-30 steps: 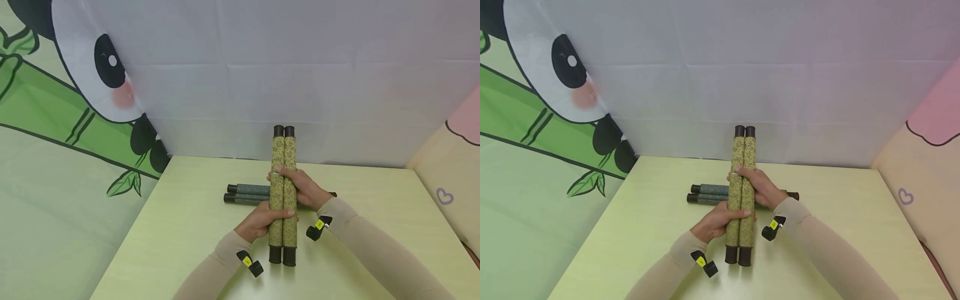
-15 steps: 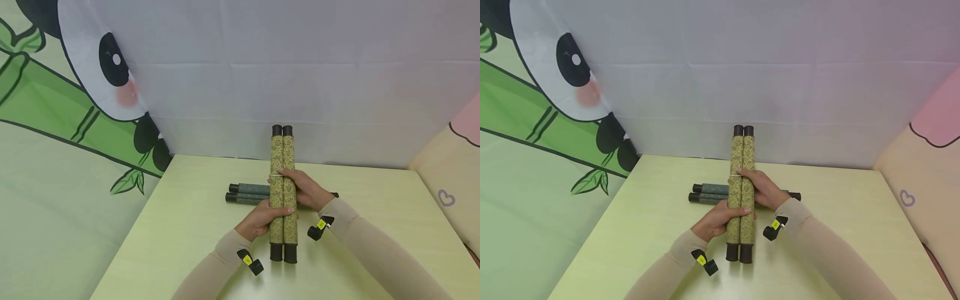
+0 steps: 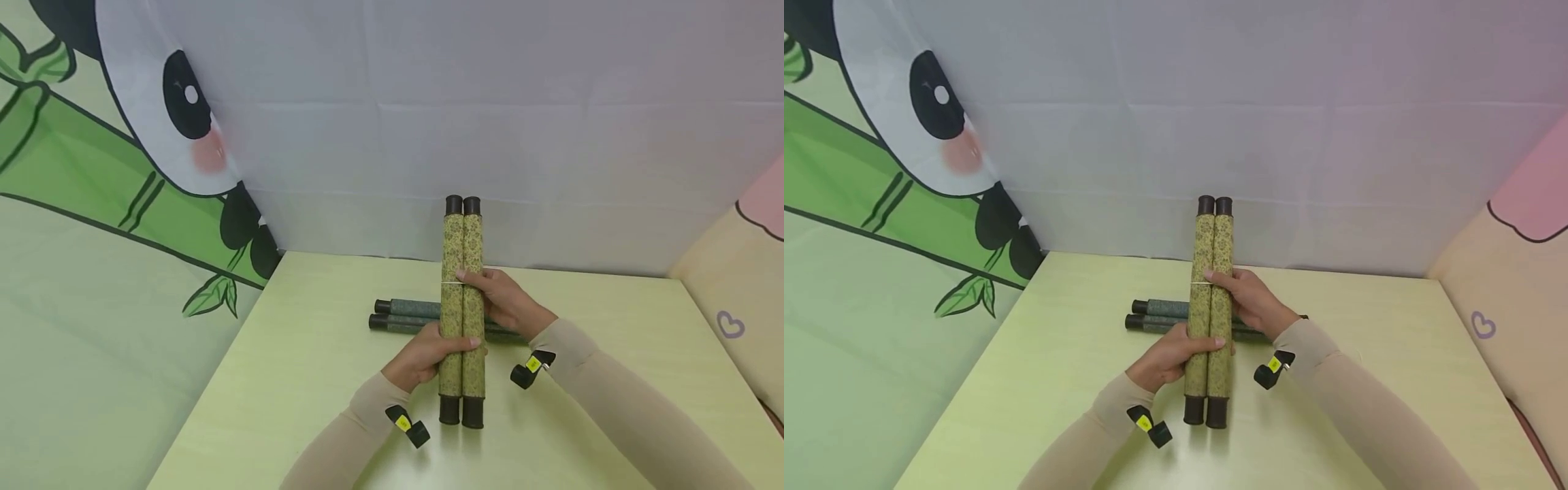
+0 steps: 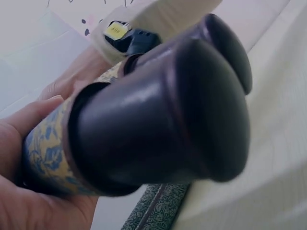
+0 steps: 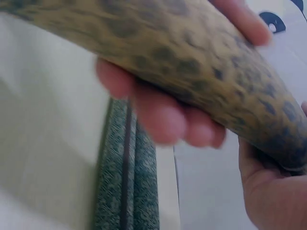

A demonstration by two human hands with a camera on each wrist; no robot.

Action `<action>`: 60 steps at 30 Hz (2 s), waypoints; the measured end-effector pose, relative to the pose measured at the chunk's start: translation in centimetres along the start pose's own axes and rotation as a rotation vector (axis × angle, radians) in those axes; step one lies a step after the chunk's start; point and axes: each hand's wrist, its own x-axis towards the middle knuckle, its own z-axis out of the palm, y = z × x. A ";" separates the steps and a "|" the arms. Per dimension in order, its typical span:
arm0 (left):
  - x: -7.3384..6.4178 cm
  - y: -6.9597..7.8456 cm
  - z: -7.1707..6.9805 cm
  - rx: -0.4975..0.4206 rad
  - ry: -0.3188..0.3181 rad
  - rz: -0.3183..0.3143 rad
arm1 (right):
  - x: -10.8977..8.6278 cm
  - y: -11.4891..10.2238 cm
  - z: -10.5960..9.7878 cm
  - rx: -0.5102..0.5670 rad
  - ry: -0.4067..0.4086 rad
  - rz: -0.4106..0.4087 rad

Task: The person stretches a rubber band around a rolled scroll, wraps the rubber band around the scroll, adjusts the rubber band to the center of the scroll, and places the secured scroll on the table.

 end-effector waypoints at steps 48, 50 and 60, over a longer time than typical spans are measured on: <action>-0.4 -0.4 0.1 0.012 -0.020 -0.013 | 0.2 1.6 1.6 0.183 0.015 -0.018; -0.4 -0.4 0.0 0.001 -0.027 -0.014 | 0.1 1.8 1.6 0.184 0.009 -0.008; -0.4 -0.4 -0.2 -0.041 -0.042 -0.020 | -0.5 2.8 2.1 0.185 0.007 -0.015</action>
